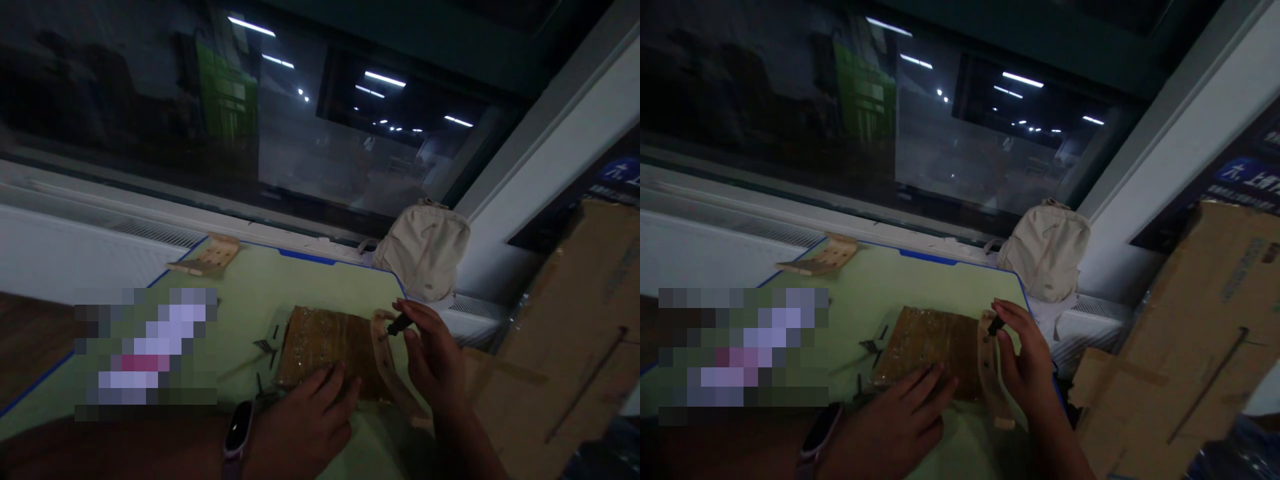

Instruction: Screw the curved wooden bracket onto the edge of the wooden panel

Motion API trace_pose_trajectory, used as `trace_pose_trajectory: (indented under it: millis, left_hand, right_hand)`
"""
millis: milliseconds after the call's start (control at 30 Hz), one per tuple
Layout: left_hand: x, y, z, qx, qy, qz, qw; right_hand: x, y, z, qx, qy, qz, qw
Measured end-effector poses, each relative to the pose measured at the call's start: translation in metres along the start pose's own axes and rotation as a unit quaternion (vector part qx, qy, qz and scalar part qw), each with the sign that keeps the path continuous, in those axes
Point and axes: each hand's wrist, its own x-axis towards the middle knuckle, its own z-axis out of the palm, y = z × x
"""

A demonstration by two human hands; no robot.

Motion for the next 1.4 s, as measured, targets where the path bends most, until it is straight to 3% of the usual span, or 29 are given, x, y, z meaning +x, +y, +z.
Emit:
trace_pose_trajectory:
  millis: [67, 167, 267, 467, 567, 700, 800, 933, 1033, 1233, 1267, 1400]
  left_hand:
    - [0.002, -0.002, -0.003, 0.001, -0.004, 0.003, 1.000]
    - [0.003, -0.005, -0.006, 0.004, -0.005, 0.003, 1.000]
    - [0.004, -0.007, -0.009, -0.004, -0.015, 0.018, 1.000]
    - [0.004, -0.007, -0.008, 0.005, -0.007, 0.011, 1.000]
    - [0.005, -0.006, -0.006, 0.003, -0.010, 0.015, 1.000]
    - [0.004, -0.004, -0.004, 0.012, 0.006, 0.005, 1.000]
    - [0.003, -0.001, 0.002, 0.031, 0.023, -0.004, 0.999]
    - [-0.001, 0.002, 0.013, 0.048, 0.041, -0.013, 0.998]
    - [-0.003, 0.001, 0.021, 0.069, 0.058, -0.008, 0.996]
    - [-0.010, 0.002, 0.057, 0.095, 0.149, -0.043, 0.983]
    - [-0.013, 0.003, 0.067, 0.096, 0.184, -0.059, 0.976]
    - [-0.026, 0.007, 0.104, 0.104, 0.204, -0.103, 0.968]
  right_hand:
    - [-0.005, 0.006, 0.002, 0.009, 0.006, 0.042, 0.999]
    - [-0.008, 0.020, 0.002, -0.004, 0.089, 0.099, 0.991]
    - [-0.004, 0.026, -0.002, -0.028, 0.133, 0.099, 0.986]
    - [0.000, 0.008, -0.006, -0.089, 0.016, -0.018, 0.996]
    - [-0.002, 0.011, -0.002, -0.046, 0.033, 0.045, 0.997]
    - [-0.004, 0.024, 0.001, 0.038, 0.114, 0.160, 0.980]
    - [-0.004, 0.025, -0.001, 0.012, 0.135, 0.160, 0.978]
    - [-0.006, 0.011, -0.002, -0.062, 0.074, 0.063, 0.993]
    - [-0.006, 0.004, 0.001, -0.052, 0.024, 0.027, 0.998]
    - [-0.003, 0.017, 0.003, 0.006, 0.105, 0.147, 0.983]
    - [-0.003, 0.019, 0.002, -0.004, 0.116, 0.148, 0.982]
    - [-0.002, 0.009, 0.002, -0.057, 0.110, 0.045, 0.991]
